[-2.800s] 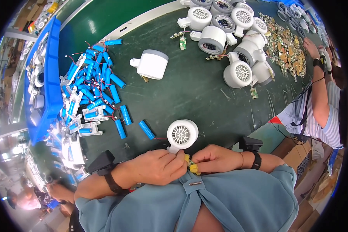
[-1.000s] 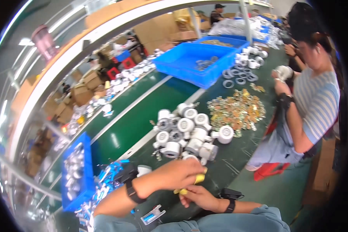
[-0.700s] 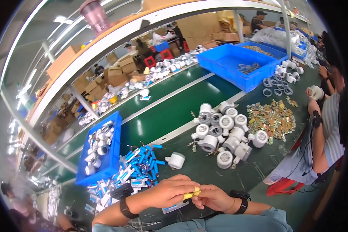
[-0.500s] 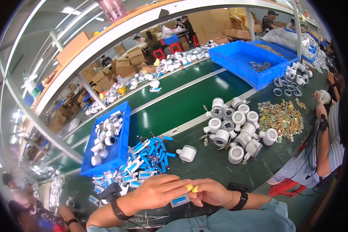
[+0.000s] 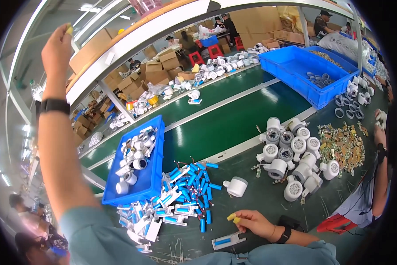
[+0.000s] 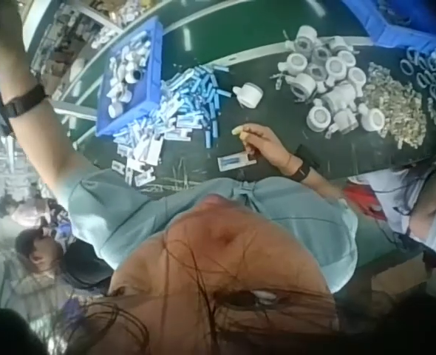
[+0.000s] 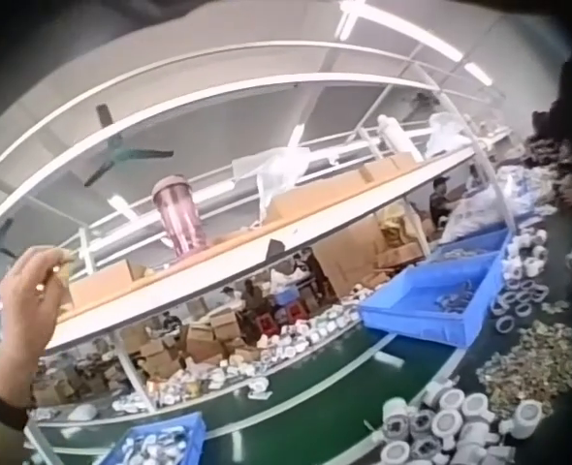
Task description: Assembling components into white plastic alarm or sensor housings on a factory line.
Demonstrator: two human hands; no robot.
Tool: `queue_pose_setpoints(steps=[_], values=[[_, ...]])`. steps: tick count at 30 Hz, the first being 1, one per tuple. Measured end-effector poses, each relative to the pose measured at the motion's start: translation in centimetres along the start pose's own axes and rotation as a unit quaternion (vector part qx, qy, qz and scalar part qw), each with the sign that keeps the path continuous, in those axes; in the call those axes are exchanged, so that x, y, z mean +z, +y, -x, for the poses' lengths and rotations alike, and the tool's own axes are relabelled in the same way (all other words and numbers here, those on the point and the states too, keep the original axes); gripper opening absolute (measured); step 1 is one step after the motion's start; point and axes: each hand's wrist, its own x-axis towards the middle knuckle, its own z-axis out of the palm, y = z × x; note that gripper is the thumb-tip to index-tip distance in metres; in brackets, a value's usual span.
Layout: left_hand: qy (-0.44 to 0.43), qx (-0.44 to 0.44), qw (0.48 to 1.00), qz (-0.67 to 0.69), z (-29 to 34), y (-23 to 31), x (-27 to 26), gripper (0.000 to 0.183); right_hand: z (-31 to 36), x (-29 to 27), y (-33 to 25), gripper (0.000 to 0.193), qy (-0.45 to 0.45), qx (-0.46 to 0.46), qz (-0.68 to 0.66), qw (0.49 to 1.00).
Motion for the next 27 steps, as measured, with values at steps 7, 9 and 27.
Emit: queue_pose_setpoints(steps=[7, 9, 27], values=[[-0.072, -0.211, 0.918, 0.327, 7.0, -5.5, 7.7, 0.034, 0.1, -1.4, 0.6, 0.024, -0.005, -0.014, 0.015, 1.000], [-0.137, -0.159, 0.918, 0.336, 12.3, -1.5, 4.4, 0.033, 0.2, -1.6, 1.1, 0.024, -0.006, -0.049, 0.012, 0.999], [-0.573, -0.166, 0.624, 0.505, 45.0, 19.8, -21.4, 0.026, -2.4, -1.1, -5.0, 0.041, 0.212, -0.292, 0.630, 0.687]])
